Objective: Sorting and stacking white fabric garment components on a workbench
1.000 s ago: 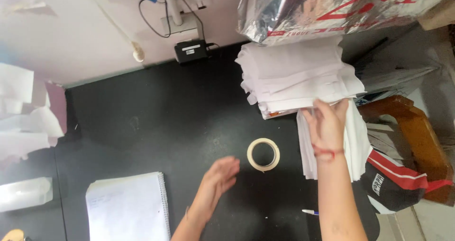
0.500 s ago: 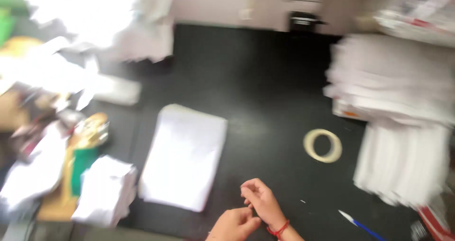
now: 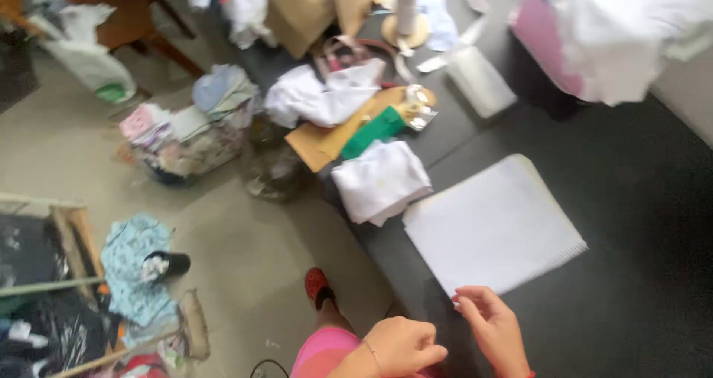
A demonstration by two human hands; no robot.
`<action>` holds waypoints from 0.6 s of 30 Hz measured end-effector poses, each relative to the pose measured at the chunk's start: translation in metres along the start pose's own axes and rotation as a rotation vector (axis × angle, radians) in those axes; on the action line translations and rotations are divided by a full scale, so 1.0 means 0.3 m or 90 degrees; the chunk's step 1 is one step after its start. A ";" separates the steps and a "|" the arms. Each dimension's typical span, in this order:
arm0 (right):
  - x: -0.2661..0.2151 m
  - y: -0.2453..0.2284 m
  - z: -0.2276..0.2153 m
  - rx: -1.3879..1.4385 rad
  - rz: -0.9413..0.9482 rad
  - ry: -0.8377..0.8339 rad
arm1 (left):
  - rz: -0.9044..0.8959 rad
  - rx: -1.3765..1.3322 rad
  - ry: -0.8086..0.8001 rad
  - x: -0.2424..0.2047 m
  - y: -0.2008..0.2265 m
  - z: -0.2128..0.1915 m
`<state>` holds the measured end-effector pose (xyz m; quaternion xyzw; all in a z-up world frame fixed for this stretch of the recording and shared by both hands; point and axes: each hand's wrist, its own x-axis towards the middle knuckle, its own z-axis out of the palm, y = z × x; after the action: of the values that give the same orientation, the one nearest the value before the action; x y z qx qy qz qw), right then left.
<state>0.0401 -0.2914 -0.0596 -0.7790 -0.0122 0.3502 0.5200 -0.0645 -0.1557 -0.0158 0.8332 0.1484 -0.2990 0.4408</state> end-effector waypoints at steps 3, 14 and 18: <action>-0.028 -0.058 0.136 0.027 -0.013 0.016 | 0.084 0.016 -0.067 -0.087 -0.072 -0.123; 0.051 -0.116 1.016 0.060 -0.091 -0.149 | 0.046 -0.065 0.061 -0.552 -0.754 -0.552; -0.050 -0.371 1.411 -0.038 -0.117 -0.294 | -0.021 -0.162 0.200 -0.796 -0.931 -0.702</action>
<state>-0.1690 0.0933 -0.0511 -0.6889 -0.2119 0.4694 0.5101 -0.3154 0.1801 0.0452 0.8048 0.2657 -0.1513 0.5088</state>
